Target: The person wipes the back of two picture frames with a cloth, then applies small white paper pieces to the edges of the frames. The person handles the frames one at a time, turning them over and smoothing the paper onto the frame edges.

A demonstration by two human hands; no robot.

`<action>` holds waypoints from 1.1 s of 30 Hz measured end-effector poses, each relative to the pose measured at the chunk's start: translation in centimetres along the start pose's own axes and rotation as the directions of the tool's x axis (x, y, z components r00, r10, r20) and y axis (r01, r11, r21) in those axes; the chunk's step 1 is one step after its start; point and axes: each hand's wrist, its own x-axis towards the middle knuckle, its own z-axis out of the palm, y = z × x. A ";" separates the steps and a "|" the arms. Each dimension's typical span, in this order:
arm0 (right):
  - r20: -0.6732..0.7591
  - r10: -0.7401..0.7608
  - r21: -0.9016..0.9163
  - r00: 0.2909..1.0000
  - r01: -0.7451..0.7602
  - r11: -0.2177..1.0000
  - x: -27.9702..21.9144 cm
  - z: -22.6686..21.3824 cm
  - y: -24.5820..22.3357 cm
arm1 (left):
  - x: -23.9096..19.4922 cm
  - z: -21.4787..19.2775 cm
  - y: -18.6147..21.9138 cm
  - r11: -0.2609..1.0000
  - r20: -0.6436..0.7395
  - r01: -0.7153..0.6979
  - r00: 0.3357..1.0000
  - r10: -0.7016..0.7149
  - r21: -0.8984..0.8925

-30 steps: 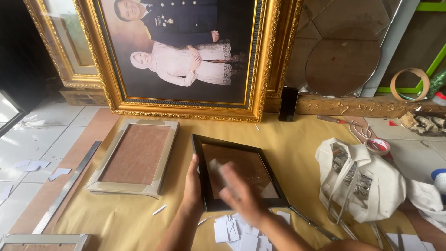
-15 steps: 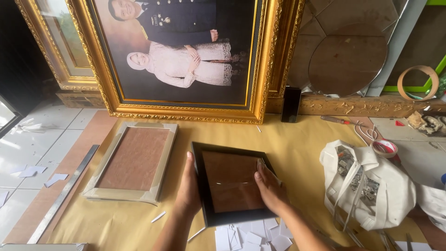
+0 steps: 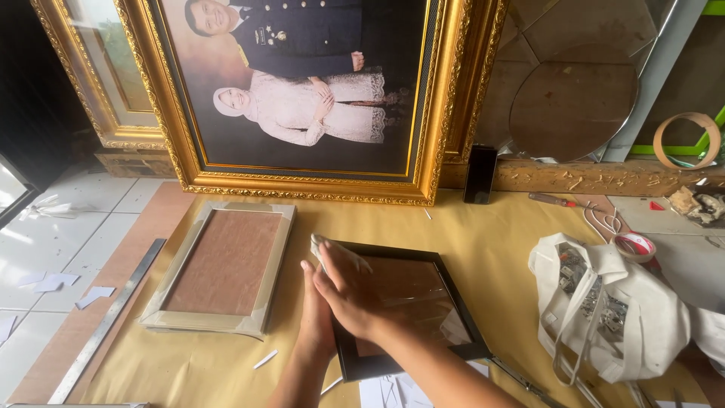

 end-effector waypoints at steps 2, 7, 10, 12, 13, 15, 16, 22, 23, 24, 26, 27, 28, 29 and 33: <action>0.047 0.024 -0.048 0.999 -0.022 0.999 2.4 -0.2 0.9 | 0.0 0.7 0.9 0.993 -0.098 0.115 0.988 -0.117 -0.025; 0.007 0.073 -0.163 0.997 -0.070 0.984 4.0 -0.7 6.0 | 0.3 0.9 2.1 0.928 -0.368 0.372 0.865 -0.340 0.016; -0.009 0.229 -0.218 0.973 -0.225 0.950 2.8 -2.4 9.9 | 0.1 1.5 3.0 0.893 -0.474 0.445 0.802 -0.363 0.068; 0.013 0.361 -0.266 0.932 -0.345 0.900 1.7 -4.6 11.6 | 0.4 1.2 2.5 0.866 -0.511 0.486 0.776 -0.369 0.113; 0.015 0.362 -0.264 0.932 -0.346 0.900 1.6 -4.8 13.7 | 0.4 1.8 3.1 0.865 -0.513 0.488 0.775 -0.370 0.113; -0.085 0.424 -0.274 0.902 -0.430 0.860 1.1 -5.0 17.8 | 0.2 3.0 4.4 0.830 -0.519 0.529 0.767 -0.378 0.178; -0.086 0.422 -0.276 0.902 -0.429 0.860 1.0 -5.3 18.8 | 0.4 2.6 3.9 0.831 -0.518 0.527 0.768 -0.376 0.178; -0.160 0.620 -0.187 0.768 -0.640 0.745 -0.2 -5.0 20.7 | 0.6 1.7 2.6 0.869 -0.507 0.493 0.761 -0.405 0.045; -0.181 0.699 -0.144 0.692 -0.722 0.677 -0.5 -4.5 19.7 | 0.7 0.8 1.8 0.908 -0.470 0.418 0.807 -0.358 0.027; -0.196 0.772 -0.100 0.605 -0.795 0.598 -1.0 -4.1 18.8 | 0.7 0.1 0.9 0.939 -0.435 0.343 0.846 -0.308 0.002; -0.158 0.731 -0.124 0.664 -0.748 0.652 -1.8 -4.8 11.9 | 0.5 0.6 1.4 0.936 -0.449 0.349 0.832 -0.325 -0.031; -0.115 0.685 -0.143 0.720 -0.694 0.705 -2.2 -5.0 8.4 | 0.4 0.8 1.7 0.933 -0.466 0.354 0.817 -0.341 -0.061; -0.119 0.687 -0.148 0.717 -0.697 0.702 -1.7 -4.3 8.1 | 0.3 1.0 1.9 0.932 -0.461 0.356 0.817 -0.345 -0.066; -0.114 0.602 -0.125 0.790 -0.613 0.780 -1.3 -3.5 7.8 | 0.1 1.2 2.0 0.934 -0.434 0.336 0.828 -0.355 -0.122; -0.064 0.362 0.425 0.930 -0.303 0.853 0.3 -3.0 -0.3 | -0.5 1.6 2.5 0.911 -0.372 0.332 0.836 -0.405 -0.244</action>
